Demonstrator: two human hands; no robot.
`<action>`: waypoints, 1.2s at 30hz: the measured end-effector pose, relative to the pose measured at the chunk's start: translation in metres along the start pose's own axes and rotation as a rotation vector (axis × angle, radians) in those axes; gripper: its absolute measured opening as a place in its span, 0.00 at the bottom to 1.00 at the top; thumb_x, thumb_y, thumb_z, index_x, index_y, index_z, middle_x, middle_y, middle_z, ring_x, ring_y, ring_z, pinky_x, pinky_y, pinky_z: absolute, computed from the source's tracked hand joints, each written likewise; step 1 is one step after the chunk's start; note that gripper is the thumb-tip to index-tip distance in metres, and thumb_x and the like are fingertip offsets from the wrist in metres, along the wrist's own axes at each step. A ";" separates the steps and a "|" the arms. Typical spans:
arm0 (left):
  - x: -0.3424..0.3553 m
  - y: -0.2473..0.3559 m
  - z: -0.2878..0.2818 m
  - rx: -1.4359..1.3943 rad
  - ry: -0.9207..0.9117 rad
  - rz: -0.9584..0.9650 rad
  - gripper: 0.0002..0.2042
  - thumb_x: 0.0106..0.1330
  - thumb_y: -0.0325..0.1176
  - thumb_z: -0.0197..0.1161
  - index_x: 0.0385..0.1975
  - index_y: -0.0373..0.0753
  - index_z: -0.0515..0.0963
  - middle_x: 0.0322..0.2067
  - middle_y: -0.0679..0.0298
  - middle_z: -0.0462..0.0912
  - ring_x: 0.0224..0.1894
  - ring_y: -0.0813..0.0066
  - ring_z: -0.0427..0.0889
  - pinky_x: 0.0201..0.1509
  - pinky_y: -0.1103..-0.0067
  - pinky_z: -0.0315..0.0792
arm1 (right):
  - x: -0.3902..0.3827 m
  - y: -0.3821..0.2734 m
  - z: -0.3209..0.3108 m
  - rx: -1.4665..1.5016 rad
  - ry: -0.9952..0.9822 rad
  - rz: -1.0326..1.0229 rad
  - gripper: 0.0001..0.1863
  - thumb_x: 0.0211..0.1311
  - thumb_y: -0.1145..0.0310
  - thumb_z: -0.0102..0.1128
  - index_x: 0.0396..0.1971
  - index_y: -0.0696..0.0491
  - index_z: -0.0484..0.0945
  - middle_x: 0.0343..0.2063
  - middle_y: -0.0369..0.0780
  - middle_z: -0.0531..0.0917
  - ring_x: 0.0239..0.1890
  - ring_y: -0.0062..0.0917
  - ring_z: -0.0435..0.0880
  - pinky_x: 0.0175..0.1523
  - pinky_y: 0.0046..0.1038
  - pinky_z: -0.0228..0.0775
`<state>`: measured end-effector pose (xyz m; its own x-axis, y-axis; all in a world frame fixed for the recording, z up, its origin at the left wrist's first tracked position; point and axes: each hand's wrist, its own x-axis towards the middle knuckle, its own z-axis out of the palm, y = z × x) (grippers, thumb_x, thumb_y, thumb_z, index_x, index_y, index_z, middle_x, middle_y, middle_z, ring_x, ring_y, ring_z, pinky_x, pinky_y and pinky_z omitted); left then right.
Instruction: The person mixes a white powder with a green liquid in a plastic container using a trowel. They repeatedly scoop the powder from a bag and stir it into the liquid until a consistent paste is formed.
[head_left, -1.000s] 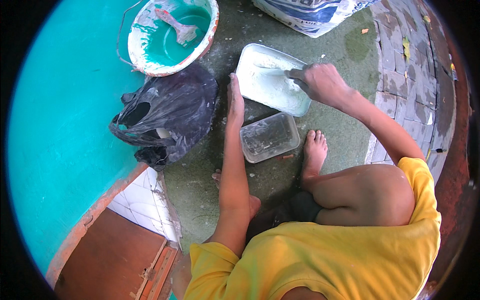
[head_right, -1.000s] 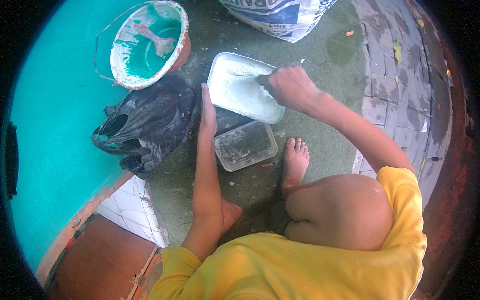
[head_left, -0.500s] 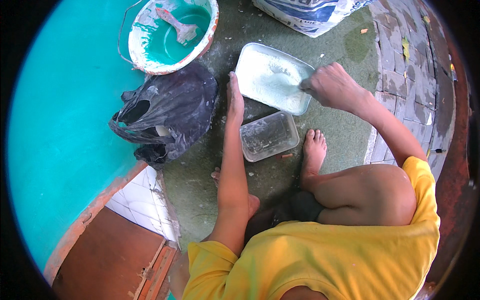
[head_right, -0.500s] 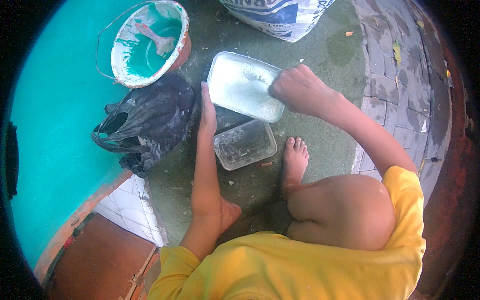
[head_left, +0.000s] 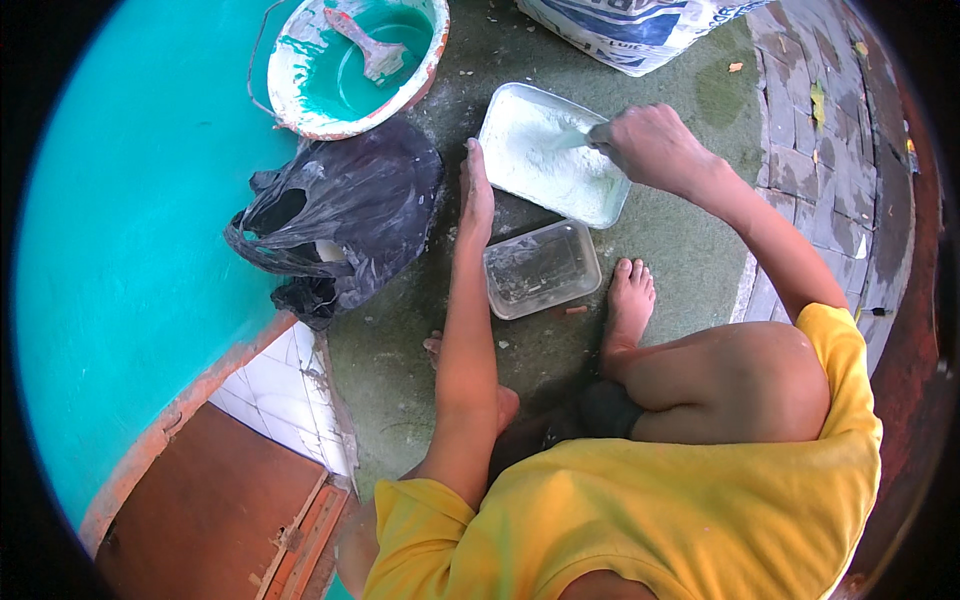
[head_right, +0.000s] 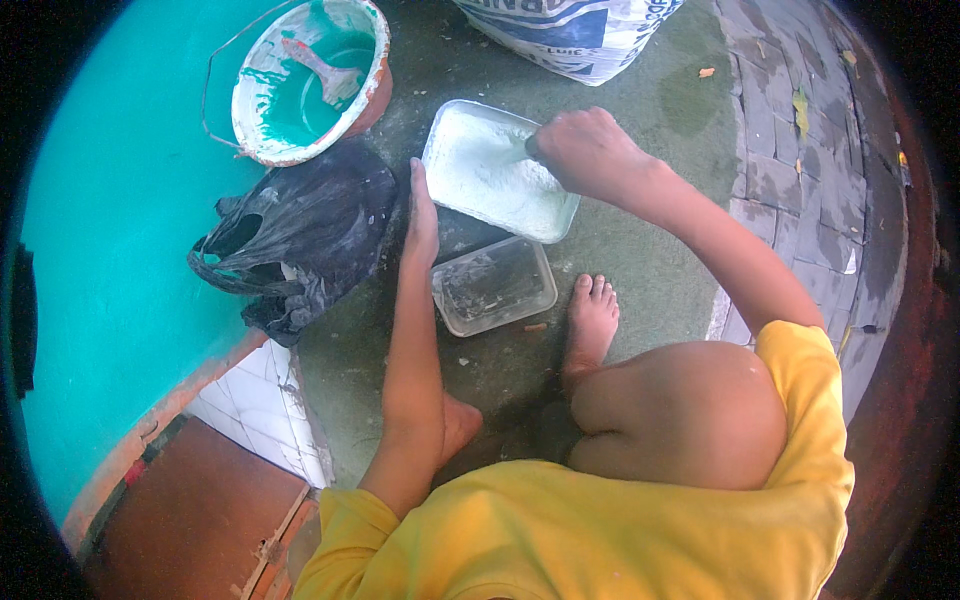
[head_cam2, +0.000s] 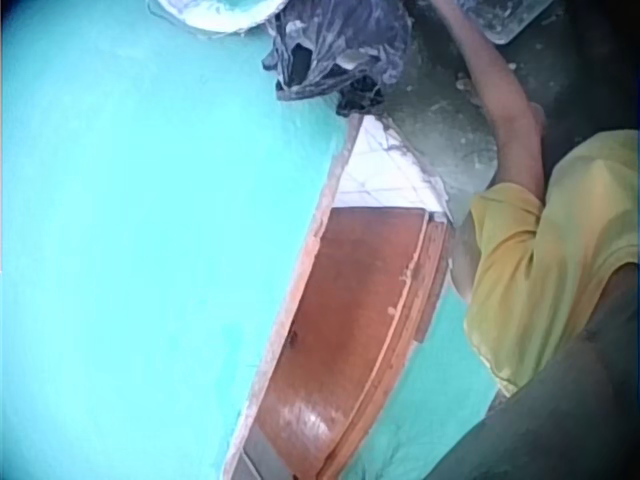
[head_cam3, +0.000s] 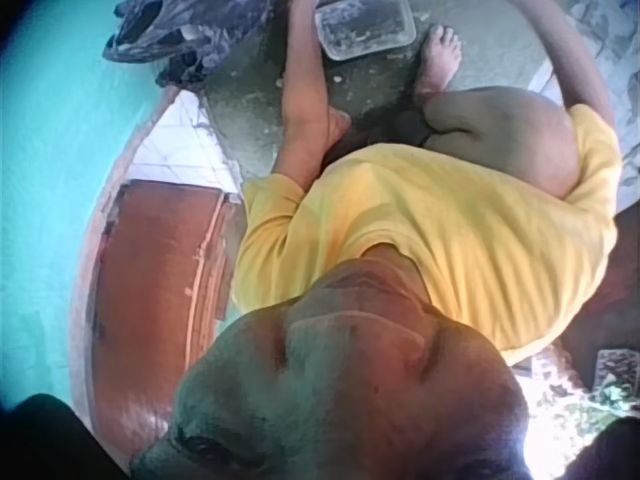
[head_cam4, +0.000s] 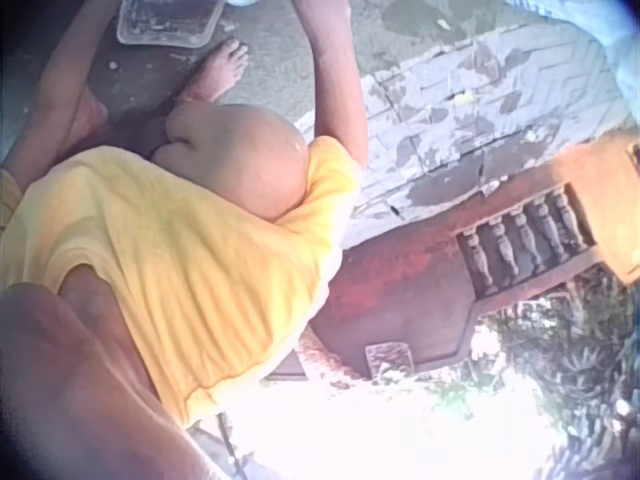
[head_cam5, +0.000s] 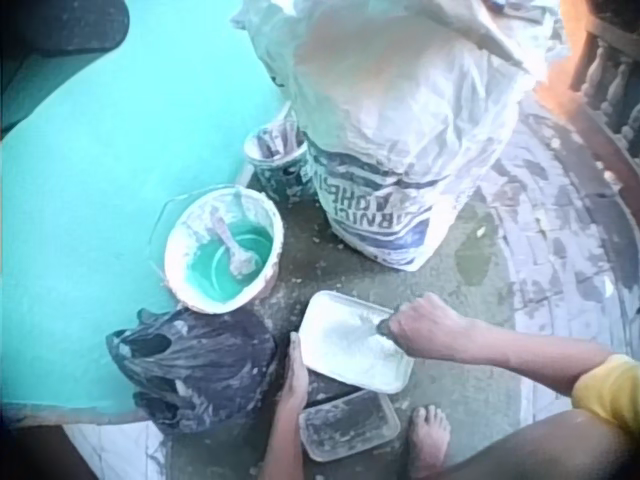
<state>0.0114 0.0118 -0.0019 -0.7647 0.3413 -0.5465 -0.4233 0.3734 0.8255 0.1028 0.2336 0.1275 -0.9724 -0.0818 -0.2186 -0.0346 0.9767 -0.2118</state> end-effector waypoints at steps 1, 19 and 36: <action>-0.001 0.000 -0.001 -0.009 0.002 0.002 0.43 0.63 0.67 0.33 0.61 0.26 0.56 0.62 0.46 0.57 0.64 0.57 0.56 0.66 0.69 0.49 | -0.004 0.001 -0.005 0.003 -0.042 -0.022 0.07 0.57 0.68 0.55 0.33 0.49 0.81 0.21 0.42 0.81 0.24 0.35 0.81 0.29 0.34 0.72; -0.003 0.007 -0.001 -0.019 -0.010 0.005 0.44 0.63 0.67 0.34 0.59 0.25 0.58 0.59 0.45 0.60 0.62 0.57 0.59 0.65 0.69 0.51 | 0.009 -0.029 -0.017 -0.040 -0.028 -0.236 0.02 0.43 0.76 0.58 0.19 0.56 0.79 0.21 0.44 0.81 0.27 0.35 0.83 0.31 0.32 0.74; 0.002 0.000 -0.001 -0.018 -0.046 0.061 0.42 0.64 0.66 0.33 0.58 0.25 0.60 0.57 0.44 0.62 0.61 0.55 0.61 0.64 0.68 0.52 | 0.006 -0.028 0.006 -0.034 -0.015 -0.211 0.04 0.47 0.76 0.56 0.23 0.56 0.79 0.21 0.46 0.81 0.26 0.36 0.83 0.30 0.34 0.75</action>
<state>0.0096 0.0119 -0.0025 -0.7666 0.4025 -0.5003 -0.3852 0.3351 0.8598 0.0989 0.2043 0.1269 -0.9391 -0.2881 -0.1872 -0.2452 0.9436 -0.2223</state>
